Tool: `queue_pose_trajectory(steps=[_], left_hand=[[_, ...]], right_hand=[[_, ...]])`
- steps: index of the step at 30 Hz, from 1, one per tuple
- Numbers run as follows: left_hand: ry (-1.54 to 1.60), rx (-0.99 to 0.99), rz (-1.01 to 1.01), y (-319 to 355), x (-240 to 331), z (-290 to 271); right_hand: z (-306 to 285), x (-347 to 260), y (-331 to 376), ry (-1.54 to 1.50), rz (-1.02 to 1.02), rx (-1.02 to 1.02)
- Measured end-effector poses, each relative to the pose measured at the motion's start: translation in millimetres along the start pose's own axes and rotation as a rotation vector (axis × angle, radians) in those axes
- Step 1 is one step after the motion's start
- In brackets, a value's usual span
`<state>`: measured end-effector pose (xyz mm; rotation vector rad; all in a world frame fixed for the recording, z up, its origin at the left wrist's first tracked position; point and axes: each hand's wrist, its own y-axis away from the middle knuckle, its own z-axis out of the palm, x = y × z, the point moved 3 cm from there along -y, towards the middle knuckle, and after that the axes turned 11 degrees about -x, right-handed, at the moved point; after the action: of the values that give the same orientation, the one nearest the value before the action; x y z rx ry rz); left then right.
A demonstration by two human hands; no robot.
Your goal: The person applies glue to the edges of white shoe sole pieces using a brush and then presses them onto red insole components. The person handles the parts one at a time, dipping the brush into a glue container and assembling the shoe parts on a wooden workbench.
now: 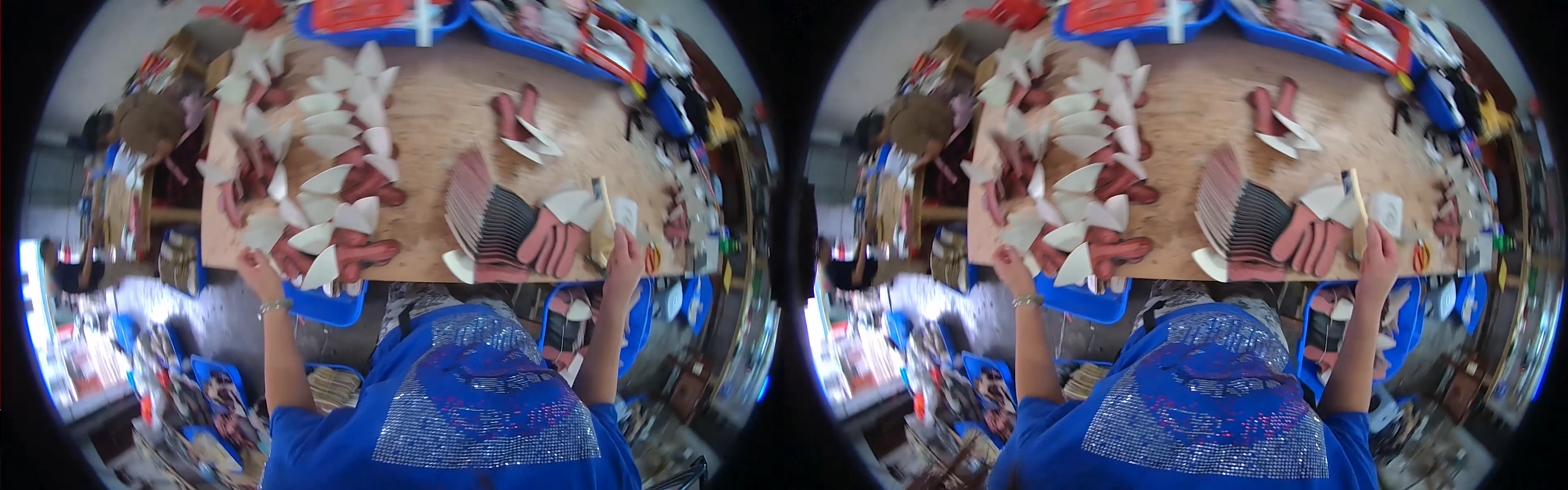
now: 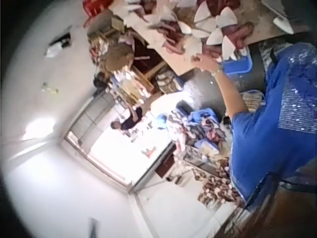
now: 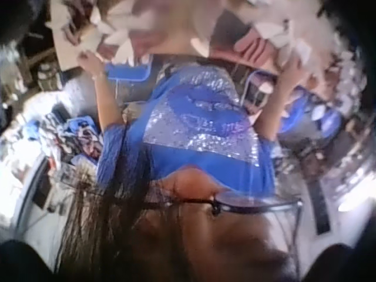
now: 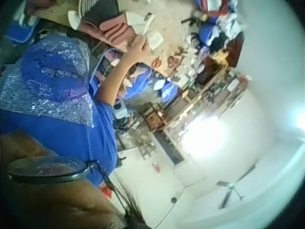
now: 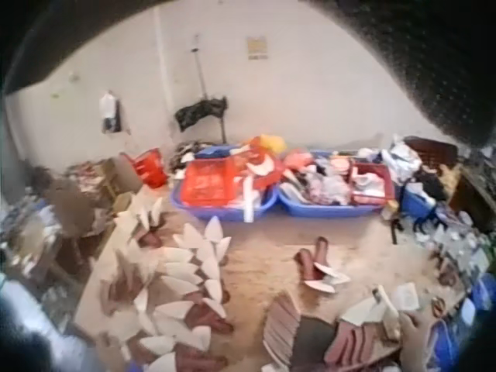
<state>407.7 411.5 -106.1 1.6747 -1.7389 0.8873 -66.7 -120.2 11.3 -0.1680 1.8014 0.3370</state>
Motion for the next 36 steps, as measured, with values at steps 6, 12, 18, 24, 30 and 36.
queue_pose_trajectory(steps=[6, 12, 18, 24, 30, 36], left_hand=[[0.366, -0.486, 0.534, 96, 255, 141], [-0.070, -0.828, 1.095, 134, 357, 343], [-0.672, -0.921, 1.454, 128, 389, 498], [-0.932, -0.960, 1.187, 122, 397, 572], [-1.282, -1.083, 1.428, 101, 401, 603], [-1.243, -1.151, 1.517, 91, 392, 608]], right_hand=[[-63, 23, -3, -0.361, -0.052, 0.188], [-110, 59, 24, -0.316, 0.052, 0.238], [-176, 110, 70, -0.267, 0.148, 0.423], [-200, 148, 97, -0.200, 0.227, 0.555], [-184, 157, 87, -0.259, 0.320, 0.597], [-183, 163, 81, -0.236, 0.347, 0.552]])
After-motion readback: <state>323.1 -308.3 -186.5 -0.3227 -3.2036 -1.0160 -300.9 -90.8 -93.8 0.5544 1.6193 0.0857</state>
